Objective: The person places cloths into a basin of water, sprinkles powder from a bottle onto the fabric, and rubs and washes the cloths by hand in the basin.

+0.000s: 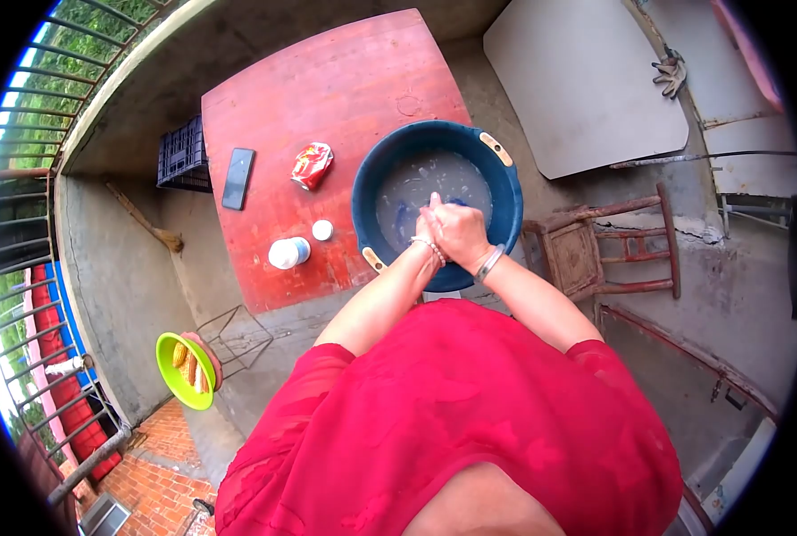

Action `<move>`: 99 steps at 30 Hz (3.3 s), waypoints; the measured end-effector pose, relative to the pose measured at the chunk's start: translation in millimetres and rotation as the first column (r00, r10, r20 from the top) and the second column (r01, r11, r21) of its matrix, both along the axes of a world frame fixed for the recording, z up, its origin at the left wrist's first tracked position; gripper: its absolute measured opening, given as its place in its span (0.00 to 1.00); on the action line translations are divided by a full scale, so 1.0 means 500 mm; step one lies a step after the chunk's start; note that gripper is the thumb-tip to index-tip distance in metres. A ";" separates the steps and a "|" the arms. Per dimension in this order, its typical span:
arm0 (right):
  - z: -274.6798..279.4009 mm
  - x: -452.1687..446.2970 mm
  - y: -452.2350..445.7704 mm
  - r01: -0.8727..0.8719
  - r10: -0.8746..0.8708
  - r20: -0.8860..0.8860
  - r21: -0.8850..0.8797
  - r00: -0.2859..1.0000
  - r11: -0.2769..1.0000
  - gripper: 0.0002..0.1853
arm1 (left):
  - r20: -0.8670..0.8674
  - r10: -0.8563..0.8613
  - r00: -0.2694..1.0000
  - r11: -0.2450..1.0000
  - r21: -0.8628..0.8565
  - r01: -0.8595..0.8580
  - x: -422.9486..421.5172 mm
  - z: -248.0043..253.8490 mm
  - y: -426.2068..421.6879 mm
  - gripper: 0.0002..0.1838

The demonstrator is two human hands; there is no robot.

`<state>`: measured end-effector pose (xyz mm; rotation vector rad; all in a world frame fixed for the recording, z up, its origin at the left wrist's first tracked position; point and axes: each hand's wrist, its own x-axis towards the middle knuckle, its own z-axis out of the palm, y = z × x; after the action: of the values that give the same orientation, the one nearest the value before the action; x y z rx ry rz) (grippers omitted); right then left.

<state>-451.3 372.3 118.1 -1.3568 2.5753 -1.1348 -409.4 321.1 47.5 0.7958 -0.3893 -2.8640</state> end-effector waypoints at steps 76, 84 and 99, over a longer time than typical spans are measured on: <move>-0.049 -0.017 -0.003 0.082 -0.085 0.103 0.034 0.991 0.996 0.13 | -0.027 -0.027 0.999 0.963 0.266 0.033 0.018 -0.099 -0.018 0.18; -0.054 -0.055 0.011 0.137 -0.149 0.059 0.173 0.987 0.975 0.12 | 0.527 0.007 0.850 0.999 -0.046 0.021 -0.017 0.067 -0.011 0.18; -0.092 -0.079 0.055 -0.124 0.068 0.831 0.001 0.552 0.992 0.19 | 0.286 -0.355 0.890 0.905 -0.133 0.404 0.016 0.024 -0.114 0.17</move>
<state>-490.6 399.8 72.1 -0.6401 1.7695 -1.2463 -401.4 264.0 59.4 1.1706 -0.9358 -3.0069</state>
